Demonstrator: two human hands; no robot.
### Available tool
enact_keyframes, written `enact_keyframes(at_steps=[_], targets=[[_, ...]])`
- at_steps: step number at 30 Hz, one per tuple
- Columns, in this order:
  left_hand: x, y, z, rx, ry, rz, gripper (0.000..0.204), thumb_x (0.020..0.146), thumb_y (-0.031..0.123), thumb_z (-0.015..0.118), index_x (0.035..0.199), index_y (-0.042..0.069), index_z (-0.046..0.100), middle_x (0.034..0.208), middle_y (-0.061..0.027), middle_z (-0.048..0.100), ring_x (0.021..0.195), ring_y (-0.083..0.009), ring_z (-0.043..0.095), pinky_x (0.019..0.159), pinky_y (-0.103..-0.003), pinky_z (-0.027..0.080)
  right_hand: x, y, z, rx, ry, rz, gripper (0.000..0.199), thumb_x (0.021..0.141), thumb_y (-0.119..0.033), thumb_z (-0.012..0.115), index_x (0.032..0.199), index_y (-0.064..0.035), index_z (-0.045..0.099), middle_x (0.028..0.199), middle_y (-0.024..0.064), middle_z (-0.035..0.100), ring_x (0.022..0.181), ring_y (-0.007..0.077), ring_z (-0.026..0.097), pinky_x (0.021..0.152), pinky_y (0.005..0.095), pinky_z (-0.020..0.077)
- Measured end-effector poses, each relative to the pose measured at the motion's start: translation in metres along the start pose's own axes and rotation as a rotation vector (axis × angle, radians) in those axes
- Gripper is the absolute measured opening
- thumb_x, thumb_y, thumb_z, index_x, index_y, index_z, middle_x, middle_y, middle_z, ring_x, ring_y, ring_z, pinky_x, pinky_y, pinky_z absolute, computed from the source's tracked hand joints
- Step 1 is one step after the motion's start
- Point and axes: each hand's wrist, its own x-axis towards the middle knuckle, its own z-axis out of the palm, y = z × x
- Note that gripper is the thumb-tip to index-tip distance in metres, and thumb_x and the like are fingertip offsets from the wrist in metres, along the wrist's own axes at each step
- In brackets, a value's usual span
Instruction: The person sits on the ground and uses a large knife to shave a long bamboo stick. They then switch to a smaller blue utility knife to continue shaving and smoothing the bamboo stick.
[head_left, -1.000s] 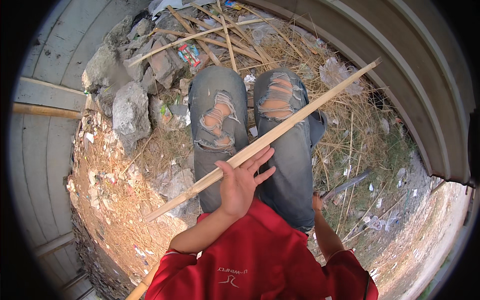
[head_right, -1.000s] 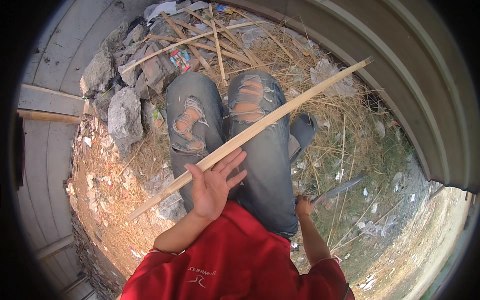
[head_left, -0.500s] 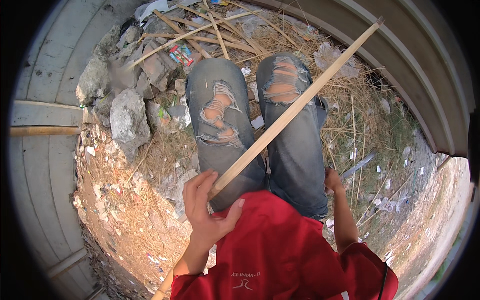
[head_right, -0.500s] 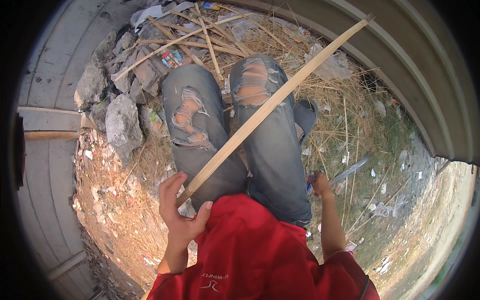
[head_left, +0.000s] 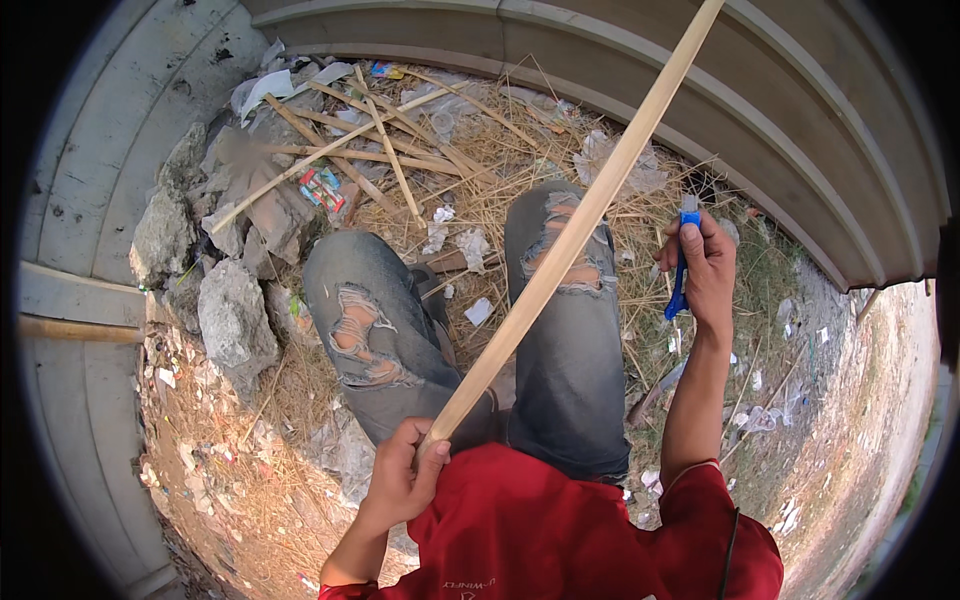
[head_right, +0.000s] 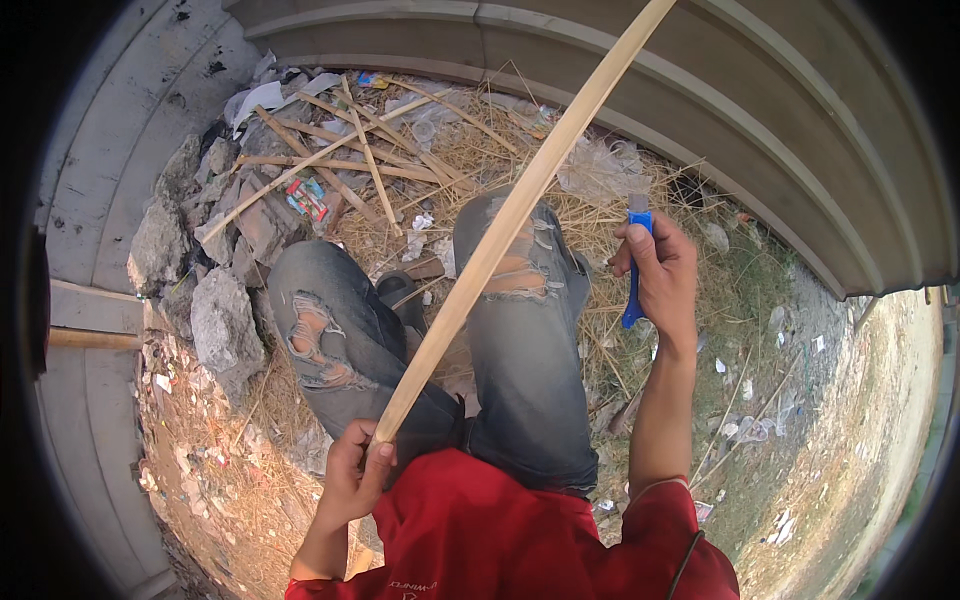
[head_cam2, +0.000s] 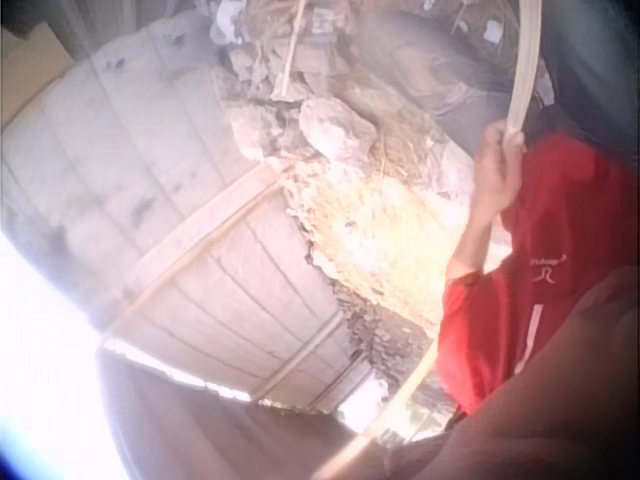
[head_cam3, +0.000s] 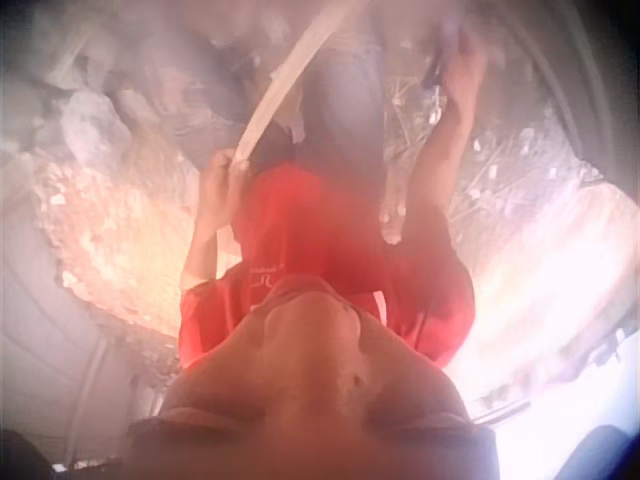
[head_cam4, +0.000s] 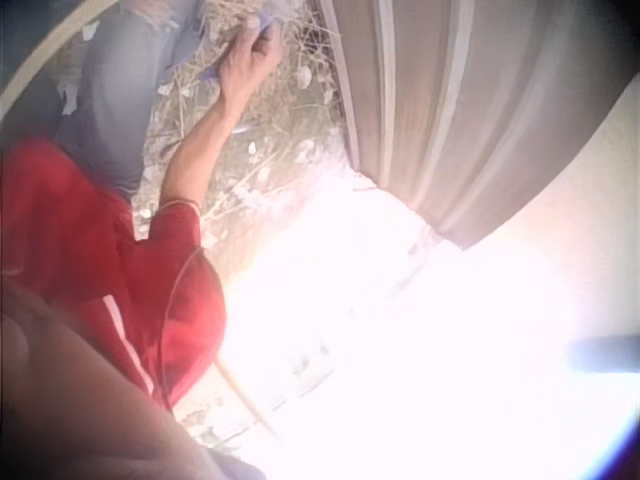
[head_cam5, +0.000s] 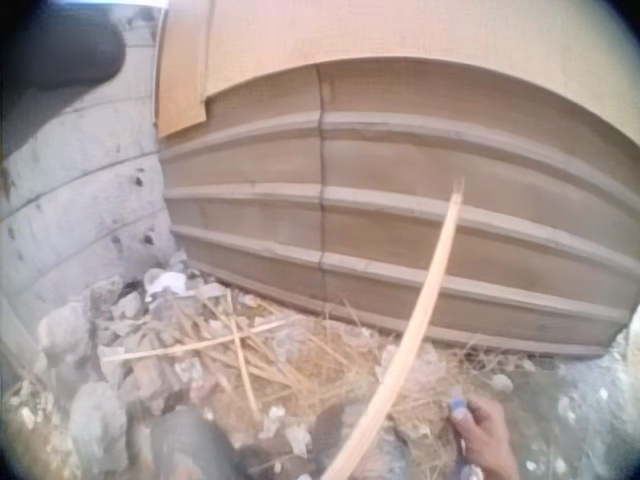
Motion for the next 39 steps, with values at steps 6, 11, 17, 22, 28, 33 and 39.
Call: enact_keyframes(at_steps=[6, 11, 17, 22, 28, 33, 39], targets=[[0.050, 0.013, -0.009, -0.364, 0.055, 0.140, 0.020, 0.111, 0.025, 0.047, 0.116, 0.006, 0.046, 0.071, -0.0037, 0.052, 0.051, -0.0063, 0.041, 0.047, -0.021, 0.035, 0.067, -0.084, 0.071, 0.014, -0.244, -0.220, 0.042, 0.104, -0.041, 0.062, 0.107, 0.0003, 0.069, 0.073, -0.0008, 0.059, 0.067, 0.0078, 0.056, 0.065, 0.0250, 0.0481], [0.060, 0.006, -0.008, -0.600, 0.059, 0.159, 0.023, 0.111, 0.029, 0.046, 0.117, 0.007, 0.045, 0.068, -0.0030, 0.045, 0.045, -0.0084, 0.038, 0.043, -0.023, 0.035, 0.103, -0.118, 0.105, -0.064, -0.468, -0.203, 0.040, 0.105, -0.041, 0.061, 0.111, -0.0020, 0.067, 0.079, -0.0036, 0.054, 0.068, 0.0061, 0.052, 0.062, 0.0248, 0.0465], [0.090, 0.014, -0.020, -0.709, 0.115, -0.034, 0.024, 0.112, 0.028, 0.043, 0.123, 0.007, 0.048, 0.068, -0.0022, 0.043, 0.041, -0.0085, 0.035, 0.039, -0.023, 0.032, 0.145, -0.108, 0.152, -0.370, -0.724, -0.265, 0.047, 0.107, -0.043, 0.053, 0.096, 0.0014, 0.061, 0.071, 0.0139, 0.056, 0.064, 0.0288, 0.057, 0.063, 0.0420, 0.0467], [0.147, 0.007, -0.026, -0.797, 0.124, -0.277, 0.028, 0.112, 0.030, 0.046, 0.126, 0.006, 0.051, 0.072, 0.0000, 0.043, 0.045, -0.0080, 0.037, 0.042, -0.022, 0.031, 0.144, -0.062, 0.169, -0.573, -0.860, -0.237, 0.048, 0.105, -0.044, 0.051, 0.096, 0.0014, 0.064, 0.077, 0.0235, 0.064, 0.076, 0.0463, 0.061, 0.071, 0.0517, 0.0478], [0.179, 0.004, -0.004, -0.958, 0.109, -0.379, 0.031, 0.113, 0.034, 0.043, 0.127, 0.008, 0.052, 0.076, 0.0022, 0.043, 0.052, -0.0069, 0.039, 0.045, -0.022, 0.029, 0.125, -0.027, 0.166, -0.497, -1.077, -0.060, 0.039, 0.101, -0.038, 0.060, 0.105, 0.0008, 0.064, 0.084, 0.0237, 0.067, 0.080, 0.0446, 0.066, 0.073, 0.0510, 0.0507], [0.180, -0.001, 0.015, -1.079, 0.140, -0.409, 0.037, 0.114, 0.037, 0.036, 0.130, 0.009, 0.053, 0.074, 0.0032, 0.043, 0.051, -0.0059, 0.036, 0.045, -0.022, 0.027, 0.099, -0.014, 0.172, -0.592, -1.126, 0.059, 0.044, 0.103, -0.042, 0.056, 0.109, -0.0005, 0.067, 0.086, 0.0258, 0.069, 0.082, 0.0457, 0.068, 0.074, 0.0525, 0.0533], [0.186, 0.006, 0.012, -1.159, 0.118, -0.411, 0.032, 0.114, 0.033, 0.036, 0.125, 0.010, 0.054, 0.067, 0.0026, 0.042, 0.046, -0.0069, 0.034, 0.043, -0.024, 0.028, 0.091, -0.017, 0.173, -0.631, -1.208, 0.206, 0.044, 0.103, -0.042, 0.053, 0.107, -0.0010, 0.070, 0.080, 0.0267, 0.069, 0.080, 0.0472, 0.068, 0.075, 0.0545, 0.0538]])
